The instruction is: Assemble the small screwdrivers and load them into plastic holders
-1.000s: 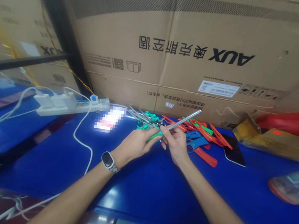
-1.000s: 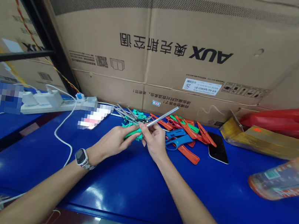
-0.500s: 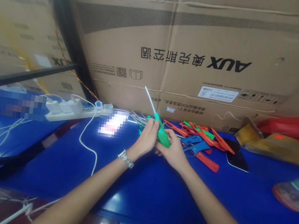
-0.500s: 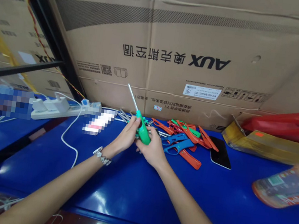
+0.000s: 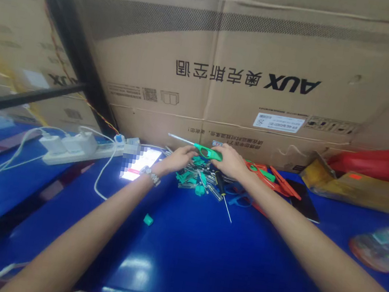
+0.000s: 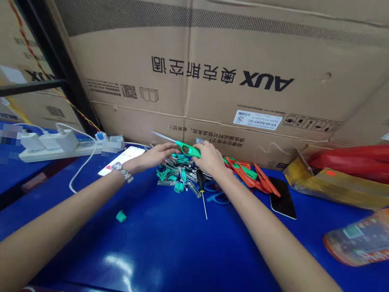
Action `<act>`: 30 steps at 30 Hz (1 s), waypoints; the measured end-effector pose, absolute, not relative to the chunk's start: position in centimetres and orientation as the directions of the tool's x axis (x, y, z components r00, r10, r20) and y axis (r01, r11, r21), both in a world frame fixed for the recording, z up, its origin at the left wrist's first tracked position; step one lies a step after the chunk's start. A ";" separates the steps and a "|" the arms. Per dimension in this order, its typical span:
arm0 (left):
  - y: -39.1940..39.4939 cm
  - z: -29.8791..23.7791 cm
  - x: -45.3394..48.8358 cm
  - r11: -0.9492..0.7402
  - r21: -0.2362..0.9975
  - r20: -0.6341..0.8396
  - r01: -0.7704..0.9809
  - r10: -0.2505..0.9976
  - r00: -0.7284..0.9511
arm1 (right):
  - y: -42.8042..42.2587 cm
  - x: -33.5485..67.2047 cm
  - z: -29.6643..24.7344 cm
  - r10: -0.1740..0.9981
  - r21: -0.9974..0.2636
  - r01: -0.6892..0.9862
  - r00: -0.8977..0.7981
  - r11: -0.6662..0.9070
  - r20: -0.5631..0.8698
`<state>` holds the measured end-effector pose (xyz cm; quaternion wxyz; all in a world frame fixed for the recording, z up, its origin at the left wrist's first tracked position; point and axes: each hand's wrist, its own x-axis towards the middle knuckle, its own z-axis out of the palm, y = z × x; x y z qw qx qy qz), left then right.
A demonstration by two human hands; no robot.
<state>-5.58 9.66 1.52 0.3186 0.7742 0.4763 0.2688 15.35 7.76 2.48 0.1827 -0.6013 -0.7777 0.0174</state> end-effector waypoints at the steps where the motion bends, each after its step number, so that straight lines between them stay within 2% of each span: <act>1: 10.6 1.4 -5.9 -0.426 0.634 0.163 0.646 0.890 0.427 | 8.7 15.3 2.3 0.942 -0.232 0.931 -0.223 0.282 0.251; 4: 12.8 0.7 -6.6 -0.461 0.514 0.197 0.723 0.884 0.424 | 10.8 15.0 1.5 0.937 -0.205 0.931 -0.253 0.304 0.239; 10: 15.5 -0.6 -6.8 -0.513 0.375 0.159 0.772 0.856 0.491 | 11.8 15.1 0.7 0.943 -0.170 0.947 -0.230 0.274 0.239; 18: 15.4 -1.5 -6.4 -0.609 0.311 0.147 0.730 0.789 0.596 | 11.7 15.0 1.0 0.949 -0.115 0.952 -0.263 0.285 0.176; 25: 13.6 -1.2 -5.6 -0.572 0.269 0.111 0.775 0.818 0.565 | 11.7 15.9 1.6 0.917 -0.075 0.917 -0.383 0.392 0.113; 30: 12.6 -0.7 -3.7 -0.525 0.211 0.047 0.824 0.848 0.528 | 12.1 17.3 1.3 0.870 -0.083 0.874 -0.461 0.479 0.174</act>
